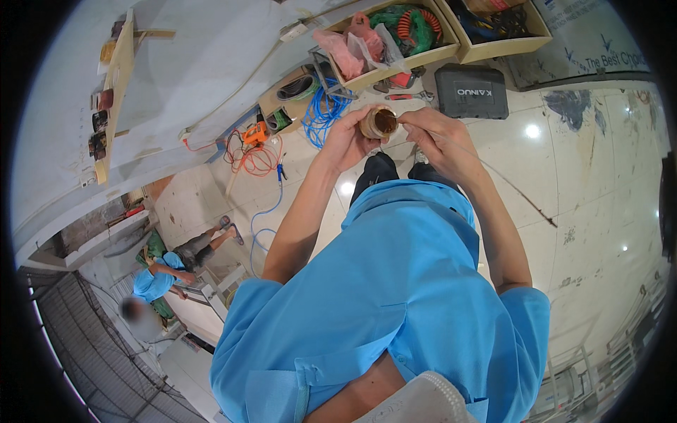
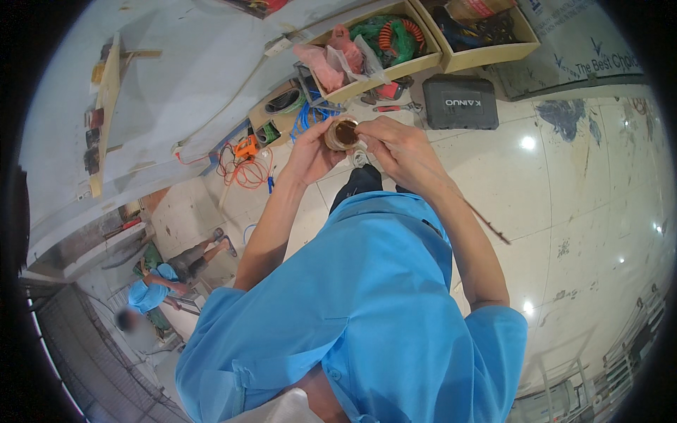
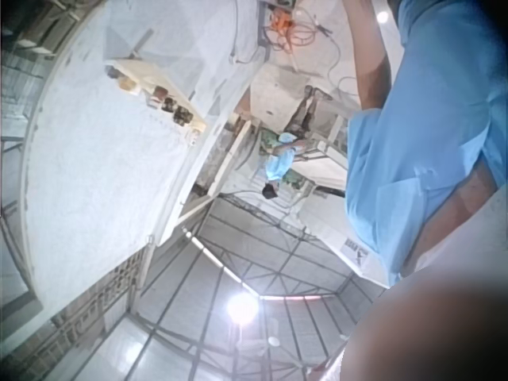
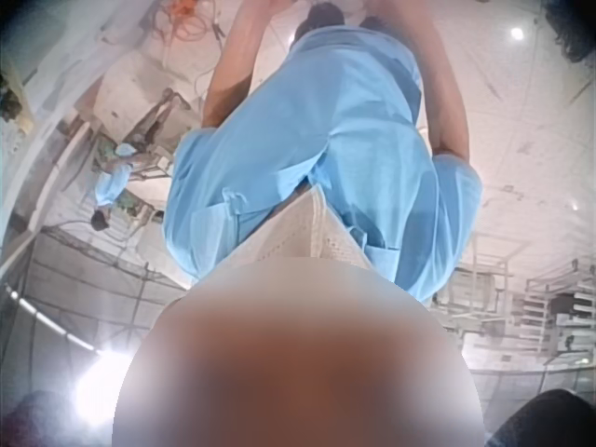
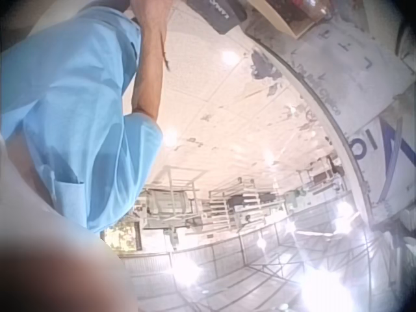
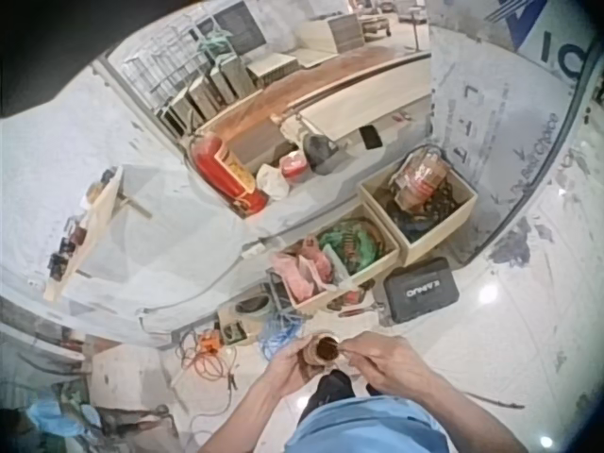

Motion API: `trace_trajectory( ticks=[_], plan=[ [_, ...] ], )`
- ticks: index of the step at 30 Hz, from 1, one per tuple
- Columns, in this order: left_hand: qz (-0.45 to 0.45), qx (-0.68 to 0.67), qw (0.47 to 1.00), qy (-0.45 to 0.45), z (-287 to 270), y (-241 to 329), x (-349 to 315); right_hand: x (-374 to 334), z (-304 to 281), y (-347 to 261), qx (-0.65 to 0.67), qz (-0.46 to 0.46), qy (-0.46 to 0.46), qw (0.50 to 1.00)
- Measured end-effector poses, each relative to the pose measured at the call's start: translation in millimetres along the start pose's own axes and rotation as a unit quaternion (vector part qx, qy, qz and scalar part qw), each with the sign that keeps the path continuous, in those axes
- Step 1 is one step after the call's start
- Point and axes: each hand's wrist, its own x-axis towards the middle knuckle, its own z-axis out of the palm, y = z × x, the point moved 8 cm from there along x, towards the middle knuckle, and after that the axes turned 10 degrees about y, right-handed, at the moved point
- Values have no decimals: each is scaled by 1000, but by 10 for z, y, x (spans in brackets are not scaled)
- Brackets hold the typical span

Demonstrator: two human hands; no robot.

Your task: The person mixes a brown paste in a small jar using a thin stick, then transfers some of it into a second jar and stirs again. The person briefly applies the mixture to a vertical surface with the stick, then returns to mixing.

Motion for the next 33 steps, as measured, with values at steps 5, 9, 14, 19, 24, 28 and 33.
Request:
trace_trajectory(
  ticks=[5, 9, 14, 19, 24, 28, 33],
  plan=[
    [34, -1, 998, 51, -67, 8, 33, 3, 64, 36, 23, 63, -31, 997],
    [6, 34, 998, 53, -89, -33, 60, 69, 29, 21, 12, 49, -11, 999],
    [-10, 53, 996, 67, -96, -34, 75, 73, 72, 78, 37, 82, -34, 995],
    [-33, 32, 997, 65, -79, -72, 124, 103, 15, 18, -35, 15, 0, 999],
    [-87, -84, 993, -14, -43, -58, 152, 87, 57, 61, 14, 58, -27, 998],
    [-59, -100, 993, -11, -86, -30, 173, 76, 65, -1, 21, 26, -18, 999],
    [-17, -109, 994, 22, -86, -75, 190, 33, 92, -51, -51, -46, 27, 997]
  ],
)
